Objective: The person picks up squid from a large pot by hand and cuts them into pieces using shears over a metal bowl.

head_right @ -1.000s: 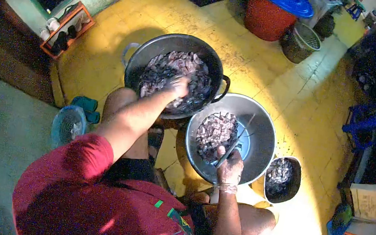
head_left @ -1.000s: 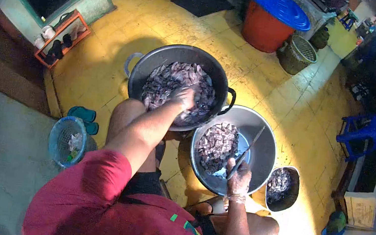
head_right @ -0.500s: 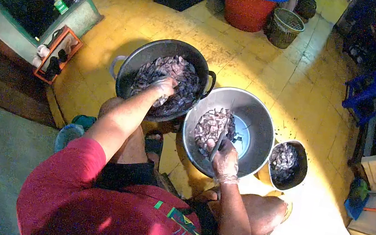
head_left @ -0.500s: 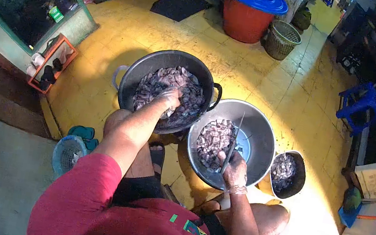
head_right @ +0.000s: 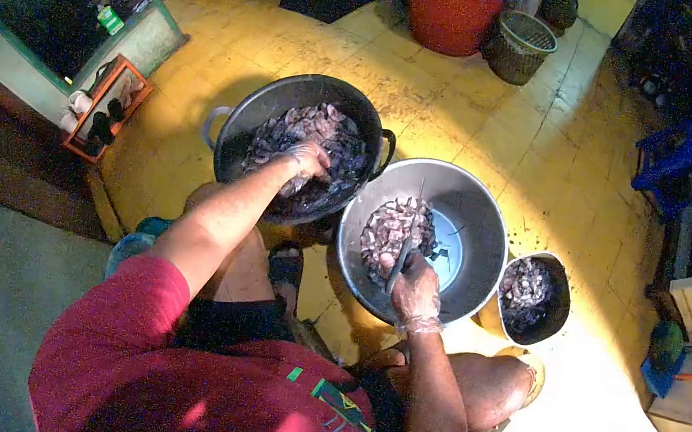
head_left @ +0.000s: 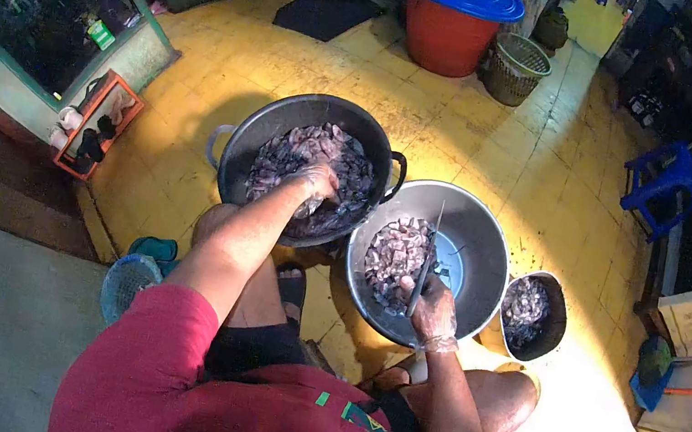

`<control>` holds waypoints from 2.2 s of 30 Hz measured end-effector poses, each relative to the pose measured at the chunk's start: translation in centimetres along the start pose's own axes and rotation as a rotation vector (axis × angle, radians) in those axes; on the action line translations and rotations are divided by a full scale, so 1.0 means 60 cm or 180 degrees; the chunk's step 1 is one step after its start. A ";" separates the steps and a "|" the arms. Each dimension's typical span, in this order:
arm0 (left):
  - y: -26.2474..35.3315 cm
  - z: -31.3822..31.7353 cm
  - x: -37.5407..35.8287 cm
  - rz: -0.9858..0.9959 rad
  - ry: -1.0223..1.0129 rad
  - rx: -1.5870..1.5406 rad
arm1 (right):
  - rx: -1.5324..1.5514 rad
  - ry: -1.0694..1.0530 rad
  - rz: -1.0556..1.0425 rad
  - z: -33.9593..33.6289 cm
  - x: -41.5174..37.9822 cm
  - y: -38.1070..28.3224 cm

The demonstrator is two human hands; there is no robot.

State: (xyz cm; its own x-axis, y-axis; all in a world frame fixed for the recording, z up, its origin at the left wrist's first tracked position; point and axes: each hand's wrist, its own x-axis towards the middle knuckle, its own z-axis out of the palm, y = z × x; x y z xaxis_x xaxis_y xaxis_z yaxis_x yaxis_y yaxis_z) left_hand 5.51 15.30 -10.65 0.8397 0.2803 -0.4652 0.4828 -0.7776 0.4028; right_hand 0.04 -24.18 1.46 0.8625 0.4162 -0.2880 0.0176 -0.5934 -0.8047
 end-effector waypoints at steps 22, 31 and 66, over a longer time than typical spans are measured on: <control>0.086 0.045 -0.073 0.0893 -0.0127 0.1580 | -0.0163 -0.0130 -0.0002 -0.007 -0.002 -0.004; 0.042 -0.011 -0.089 0.0643 -0.0590 0.1093 | -0.0136 -0.0238 0.0025 0.002 0.006 0.002; 0.248 0.011 -0.212 0.2192 -0.0483 -0.3002 | 0.0764 -0.0542 0.0084 0.018 0.000 0.024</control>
State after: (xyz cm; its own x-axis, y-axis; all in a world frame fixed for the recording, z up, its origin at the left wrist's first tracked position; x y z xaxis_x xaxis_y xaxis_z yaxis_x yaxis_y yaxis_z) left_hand 1.85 -0.19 0.74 0.9877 -0.1557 0.0148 -0.0145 0.0031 0.9999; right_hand -0.50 -24.29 -0.26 0.7634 0.5244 -0.3770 -0.1412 -0.4340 -0.8898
